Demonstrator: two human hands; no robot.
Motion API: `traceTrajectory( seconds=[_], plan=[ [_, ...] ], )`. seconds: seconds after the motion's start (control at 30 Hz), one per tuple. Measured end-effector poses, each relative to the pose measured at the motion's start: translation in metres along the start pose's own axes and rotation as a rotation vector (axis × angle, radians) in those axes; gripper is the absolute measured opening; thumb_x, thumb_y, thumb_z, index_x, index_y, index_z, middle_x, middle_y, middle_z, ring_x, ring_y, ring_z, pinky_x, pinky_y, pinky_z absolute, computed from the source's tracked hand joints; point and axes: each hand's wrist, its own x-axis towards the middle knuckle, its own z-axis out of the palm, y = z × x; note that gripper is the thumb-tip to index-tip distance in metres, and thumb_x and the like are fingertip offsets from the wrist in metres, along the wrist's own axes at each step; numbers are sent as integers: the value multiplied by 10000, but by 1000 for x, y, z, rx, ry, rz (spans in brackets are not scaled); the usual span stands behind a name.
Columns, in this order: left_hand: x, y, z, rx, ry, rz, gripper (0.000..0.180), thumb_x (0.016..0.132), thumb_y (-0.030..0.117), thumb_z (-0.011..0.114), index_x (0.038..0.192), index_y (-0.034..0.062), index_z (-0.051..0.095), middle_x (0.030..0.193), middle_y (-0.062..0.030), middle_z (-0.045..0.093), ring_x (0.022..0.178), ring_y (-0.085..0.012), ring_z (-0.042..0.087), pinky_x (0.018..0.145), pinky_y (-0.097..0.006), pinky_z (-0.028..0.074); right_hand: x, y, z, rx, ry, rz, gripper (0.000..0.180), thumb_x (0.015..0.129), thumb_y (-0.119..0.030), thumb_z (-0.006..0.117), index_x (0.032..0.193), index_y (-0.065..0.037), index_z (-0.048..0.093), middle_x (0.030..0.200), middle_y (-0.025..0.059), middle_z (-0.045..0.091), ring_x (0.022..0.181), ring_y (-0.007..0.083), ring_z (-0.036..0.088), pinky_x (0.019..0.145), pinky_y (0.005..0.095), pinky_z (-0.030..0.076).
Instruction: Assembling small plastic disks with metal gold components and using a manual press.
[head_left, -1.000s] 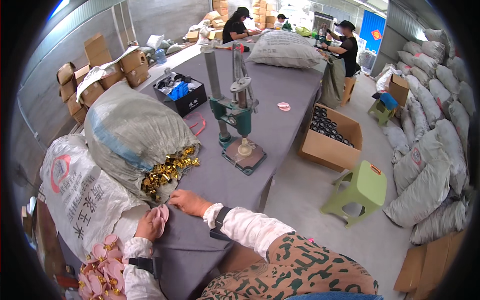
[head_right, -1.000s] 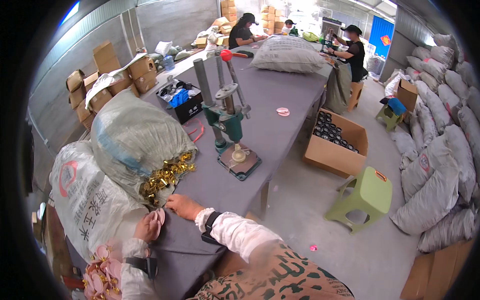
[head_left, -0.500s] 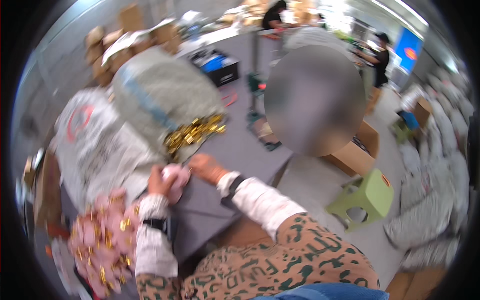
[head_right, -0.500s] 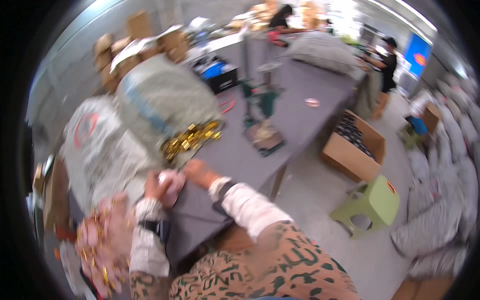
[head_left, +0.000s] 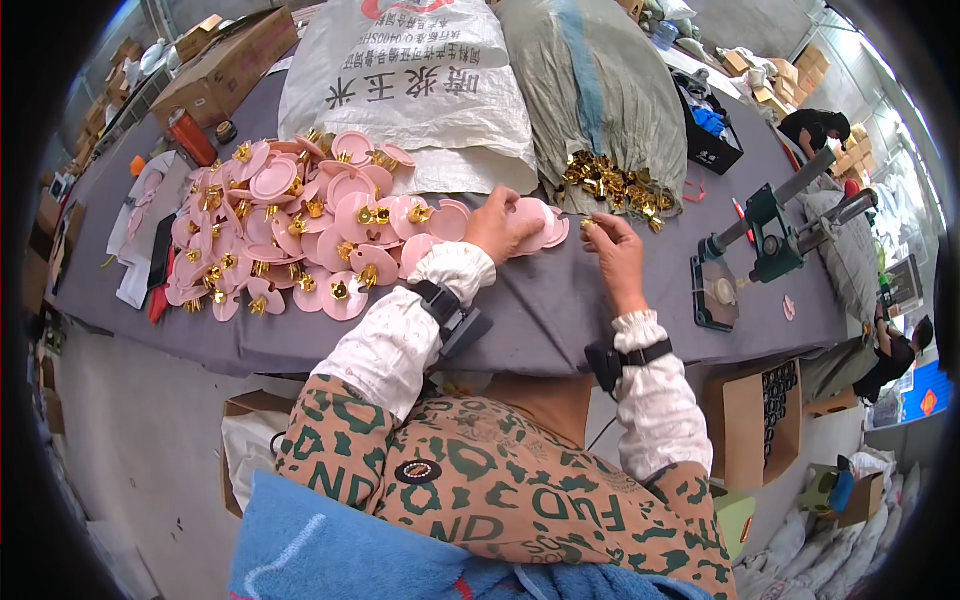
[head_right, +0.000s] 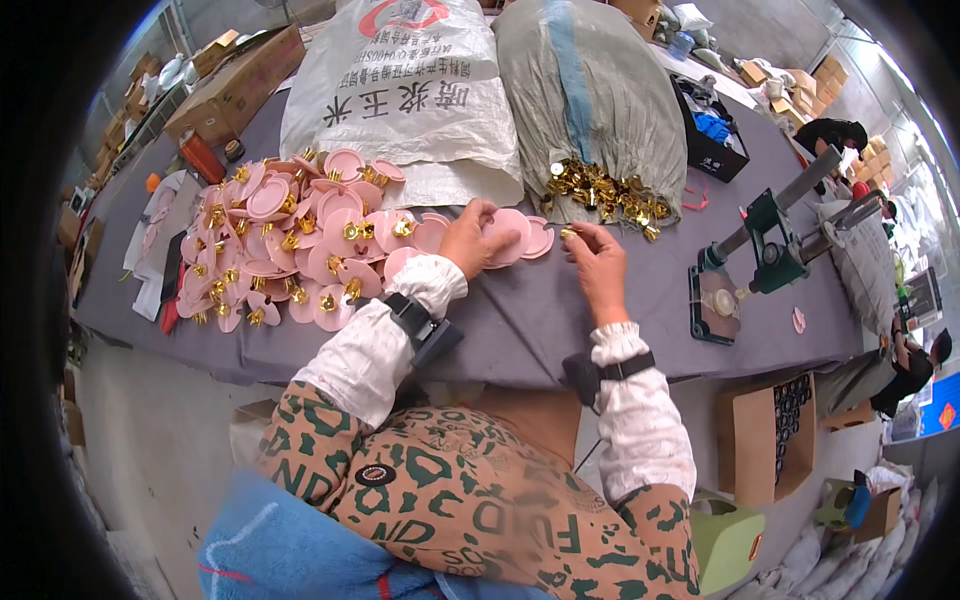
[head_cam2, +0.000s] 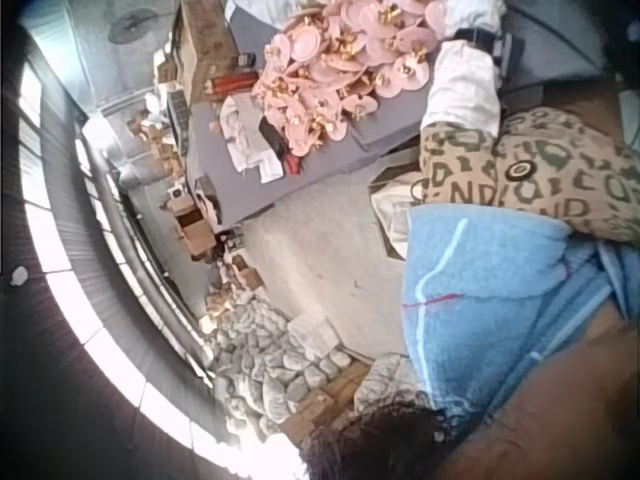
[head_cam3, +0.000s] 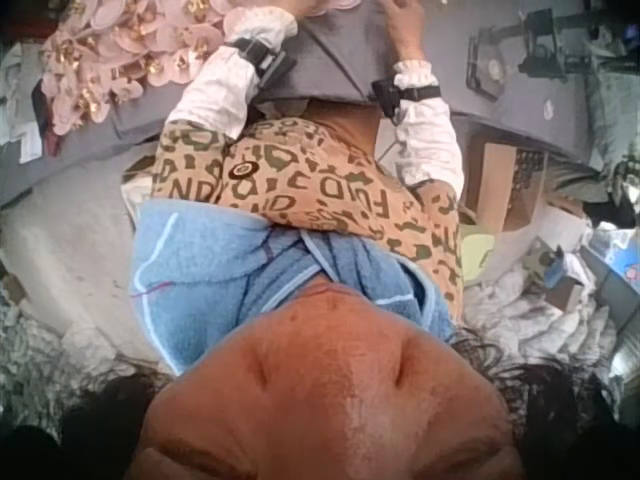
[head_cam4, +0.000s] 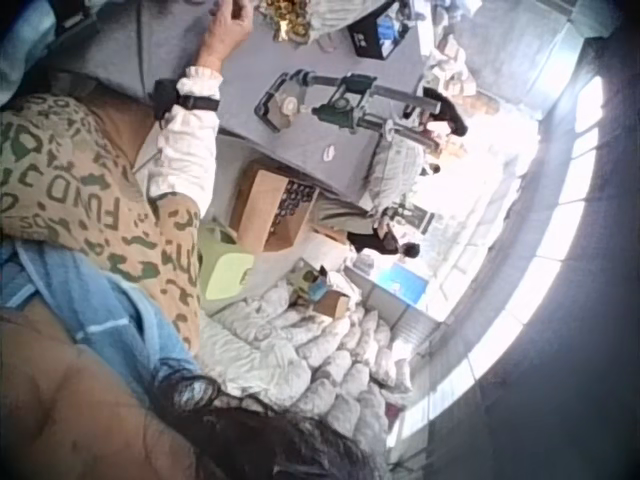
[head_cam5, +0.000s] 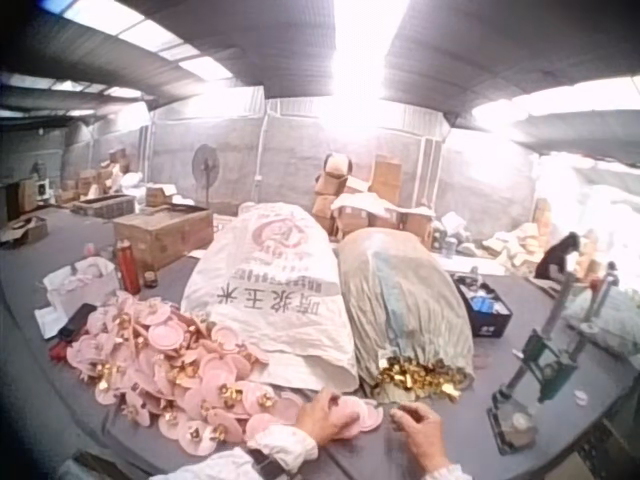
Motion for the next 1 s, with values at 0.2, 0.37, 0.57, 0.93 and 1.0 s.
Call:
traceTrajectory(
  seconds=[0.2,0.37,0.57,0.93,1.0],
  plan=[
    [-14,8,16,331,317,559,580,664,256,839,1125,47,557,1081,-157,584,1028,-347,555,908,-425,451,-45,-11,38,246,-80,1,259,927,-86,631,1159,28,616,1033,73,681,880,121,654,743,256,554],
    [-23,8,10,-122,112,128,603,688,236,834,1148,21,508,1078,-165,595,955,-329,620,827,-359,507,-54,-15,42,174,87,-44,267,906,-48,648,1163,22,623,1071,67,665,888,117,646,762,262,555],
    [-48,8,-8,-506,-64,-18,548,746,98,782,1194,-3,483,1070,-118,613,962,-185,624,830,-305,525,-70,-28,47,-193,5,-219,272,839,-2,703,1108,-10,668,1026,67,673,907,121,652,778,274,547],
    [-69,8,-26,19,-35,231,387,797,189,693,1109,-13,584,872,-215,650,792,-287,661,714,-363,503,-70,-49,62,-689,-177,-813,281,755,11,745,1023,-21,669,985,125,677,893,276,667,749,338,554],
    [-71,14,-31,63,-75,204,386,795,188,688,1109,-12,584,866,-234,644,786,-328,652,719,-382,502,-69,-51,61,-751,-217,-883,283,749,11,749,1019,-19,668,977,124,679,892,278,666,747,342,556]
  ],
)
